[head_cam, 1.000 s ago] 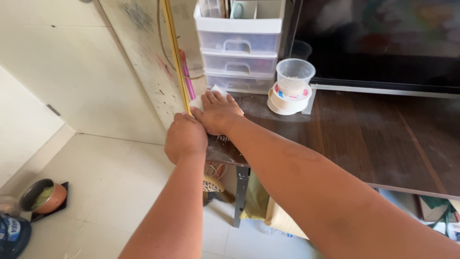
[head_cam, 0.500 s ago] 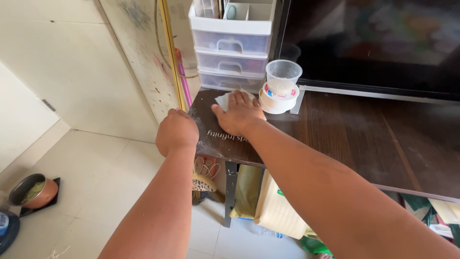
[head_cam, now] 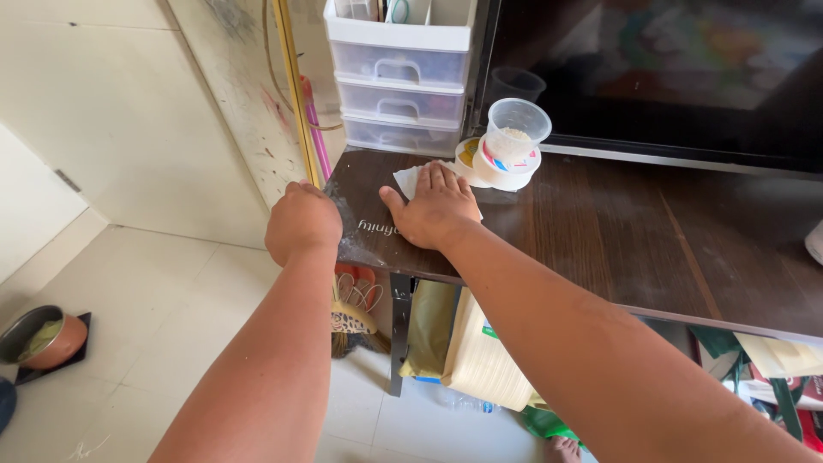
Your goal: Cleaning the television stand and the television screen using wet wipes.
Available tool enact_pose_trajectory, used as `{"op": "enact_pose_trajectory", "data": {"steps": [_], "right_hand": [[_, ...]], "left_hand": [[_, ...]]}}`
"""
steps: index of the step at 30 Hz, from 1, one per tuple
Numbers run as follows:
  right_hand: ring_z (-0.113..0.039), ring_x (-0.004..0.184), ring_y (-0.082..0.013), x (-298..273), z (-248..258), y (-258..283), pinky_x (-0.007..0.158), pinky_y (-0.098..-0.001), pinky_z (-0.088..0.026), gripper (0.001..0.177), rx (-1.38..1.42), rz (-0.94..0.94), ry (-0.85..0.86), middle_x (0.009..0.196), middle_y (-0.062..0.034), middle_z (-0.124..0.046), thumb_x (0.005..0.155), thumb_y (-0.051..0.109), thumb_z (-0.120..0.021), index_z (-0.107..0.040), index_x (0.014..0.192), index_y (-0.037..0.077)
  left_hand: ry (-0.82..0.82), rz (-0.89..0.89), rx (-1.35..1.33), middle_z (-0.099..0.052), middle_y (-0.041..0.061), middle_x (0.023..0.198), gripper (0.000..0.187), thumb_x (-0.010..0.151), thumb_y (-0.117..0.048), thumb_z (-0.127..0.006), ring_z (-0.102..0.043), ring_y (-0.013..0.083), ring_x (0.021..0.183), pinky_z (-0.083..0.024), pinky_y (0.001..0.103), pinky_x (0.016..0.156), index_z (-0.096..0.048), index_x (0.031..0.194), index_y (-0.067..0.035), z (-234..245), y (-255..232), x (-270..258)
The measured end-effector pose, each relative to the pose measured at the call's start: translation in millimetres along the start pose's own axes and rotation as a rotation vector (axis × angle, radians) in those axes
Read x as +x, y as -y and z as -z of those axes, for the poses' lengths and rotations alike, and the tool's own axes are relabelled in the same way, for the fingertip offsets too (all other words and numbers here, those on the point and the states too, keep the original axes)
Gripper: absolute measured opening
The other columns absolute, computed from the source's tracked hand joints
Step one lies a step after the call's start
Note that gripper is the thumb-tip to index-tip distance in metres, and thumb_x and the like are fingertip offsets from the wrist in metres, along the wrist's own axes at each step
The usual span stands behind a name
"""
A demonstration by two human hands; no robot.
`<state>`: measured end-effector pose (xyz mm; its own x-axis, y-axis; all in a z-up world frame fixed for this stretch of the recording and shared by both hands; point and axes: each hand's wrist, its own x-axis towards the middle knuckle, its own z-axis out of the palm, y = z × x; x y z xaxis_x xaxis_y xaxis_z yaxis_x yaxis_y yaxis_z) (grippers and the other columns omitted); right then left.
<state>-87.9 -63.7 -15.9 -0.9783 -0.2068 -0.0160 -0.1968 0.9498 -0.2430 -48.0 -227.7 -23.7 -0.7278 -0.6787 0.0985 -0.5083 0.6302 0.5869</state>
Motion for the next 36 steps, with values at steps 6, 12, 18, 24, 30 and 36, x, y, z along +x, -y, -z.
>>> {"op": "enact_pose_trajectory", "data": {"steps": [6, 12, 18, 24, 30, 36], "right_hand": [[-0.006, 0.159, -0.0252, -9.2, 6.3, 9.1, 0.128, -0.0416, -0.005, 0.097, -0.014, -0.02, 0.008, 0.171, -0.0114, -0.012, 0.096, 0.073, -0.025, -0.016, 0.161, 0.003], [-0.003, 0.158, -0.0249, 4.9, -2.6, 22.5, 0.126, -0.0449, -0.006, 0.092, -0.059, 0.109, 0.055, 0.171, -0.0098, -0.009, 0.096, 0.07, -0.024, -0.015, 0.161, 0.006], [-0.004, 0.159, -0.0268, 6.7, -5.4, 35.0, 0.127, -0.045, -0.007, 0.092, -0.117, 0.174, 0.069, 0.171, -0.0108, -0.01, 0.098, 0.068, -0.027, -0.015, 0.162, 0.004], [-0.001, 0.158, -0.0253, 5.2, -3.7, 34.8, 0.126, -0.0446, -0.007, 0.092, -0.102, 0.16, 0.078, 0.171, -0.0095, -0.009, 0.097, 0.07, -0.025, -0.013, 0.161, 0.005], [-0.003, 0.159, -0.0263, 1.7, -3.0, 32.5, 0.127, -0.0446, -0.007, 0.09, -0.112, 0.188, 0.072, 0.171, -0.0098, -0.011, 0.097, 0.068, -0.026, -0.016, 0.161, 0.005], [-0.007, 0.158, -0.0263, 11.1, -11.9, 28.7, 0.126, -0.046, -0.008, 0.085, -0.13, 0.338, 0.093, 0.17, -0.0086, -0.011, 0.098, 0.064, -0.023, -0.016, 0.161, 0.008]], "left_hand": [[-0.032, -0.001, -0.045, -0.074, 0.016, 0.107, 0.045, 0.108, -0.035, -0.029, -0.07, 0.0394, 0.101, -0.056, 0.052, 0.085, -0.066, 0.116, -0.011, -2.2, 4.4, 4.2], [0.012, 0.033, -0.108, -0.074, 0.015, 0.106, 0.045, 0.107, -0.036, -0.029, -0.071, 0.0379, 0.1, -0.056, 0.051, 0.084, -0.066, 0.116, -0.012, 7.7, -1.0, 1.9], [-0.017, 0.022, -0.123, -0.075, 0.014, 0.104, 0.045, 0.108, -0.037, -0.03, -0.071, 0.0375, 0.098, -0.056, 0.051, 0.083, -0.067, 0.113, -0.012, 5.6, 2.1, 1.8], [-0.007, 0.024, -0.125, -0.075, 0.013, 0.102, 0.045, 0.108, -0.036, -0.029, -0.072, 0.0362, 0.097, -0.057, 0.05, 0.082, -0.067, 0.113, -0.012, 4.9, 1.9, 1.6], [-0.005, 0.041, -0.132, -0.075, 0.013, 0.103, 0.046, 0.108, -0.038, -0.028, -0.072, 0.0361, 0.098, -0.056, 0.05, 0.083, -0.066, 0.114, -0.013, 6.4, -0.9, 0.9], [-0.015, 0.049, -0.204, -0.074, 0.013, 0.109, 0.047, 0.107, -0.039, -0.028, -0.069, 0.0377, 0.103, -0.055, 0.051, 0.087, -0.068, 0.116, -0.015, 3.1, 4.1, 6.7]]}}
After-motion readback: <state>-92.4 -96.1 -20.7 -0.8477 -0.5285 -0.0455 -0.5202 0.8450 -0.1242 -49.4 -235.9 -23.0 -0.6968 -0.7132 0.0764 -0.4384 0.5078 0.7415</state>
